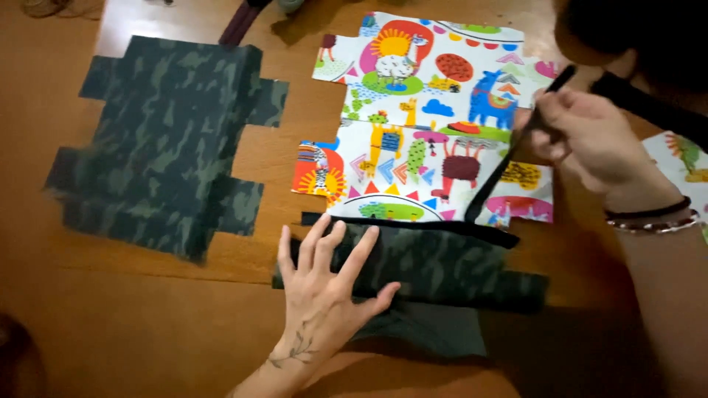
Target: Aligning and folding fabric pieces to prepare for sewing
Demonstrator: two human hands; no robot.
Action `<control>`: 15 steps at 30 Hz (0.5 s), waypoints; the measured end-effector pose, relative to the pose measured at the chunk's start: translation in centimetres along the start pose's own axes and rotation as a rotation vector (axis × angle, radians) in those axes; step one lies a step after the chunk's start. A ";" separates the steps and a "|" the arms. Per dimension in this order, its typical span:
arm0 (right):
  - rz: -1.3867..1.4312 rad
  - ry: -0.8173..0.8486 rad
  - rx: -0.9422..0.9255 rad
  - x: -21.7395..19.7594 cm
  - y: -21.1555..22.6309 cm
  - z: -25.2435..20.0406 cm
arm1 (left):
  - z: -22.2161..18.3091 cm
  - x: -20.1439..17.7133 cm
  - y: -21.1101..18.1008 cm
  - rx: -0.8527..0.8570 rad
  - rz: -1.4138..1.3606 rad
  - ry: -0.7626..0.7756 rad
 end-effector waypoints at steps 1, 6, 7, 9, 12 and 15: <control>-0.005 -0.089 -0.065 -1.8 -0.9 0.7 | 0.0 0.0 0.0 0.001 0.020 0.020; 0.105 -0.344 -0.132 -8.2 -1.6 0.1 | -0.1 0.4 -0.2 0.017 0.047 0.009; 0.112 -0.418 -0.186 -9.5 -1.6 -0.1 | -0.2 0.4 -0.2 0.017 0.046 -0.001; 0.195 -0.488 -0.265 -13.2 -3.8 1.2 | -0.2 0.4 -0.1 0.014 0.036 0.014; 0.170 -0.545 -0.409 -15.0 -4.1 1.3 | -0.5 0.4 0.0 -0.003 0.017 0.046; -0.126 -0.541 -0.568 -9.6 1.6 -1.0 | -0.3 0.4 -0.1 -0.013 -0.015 0.060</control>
Point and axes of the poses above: each hand's wrist, its own z-axis towards the middle knuckle, its own x-axis out of the palm, y = z × x, the point moved 3 cm from there along z, towards the middle knuckle, and after that the axes turned 10 degrees about -z, right-handed, at the moved point
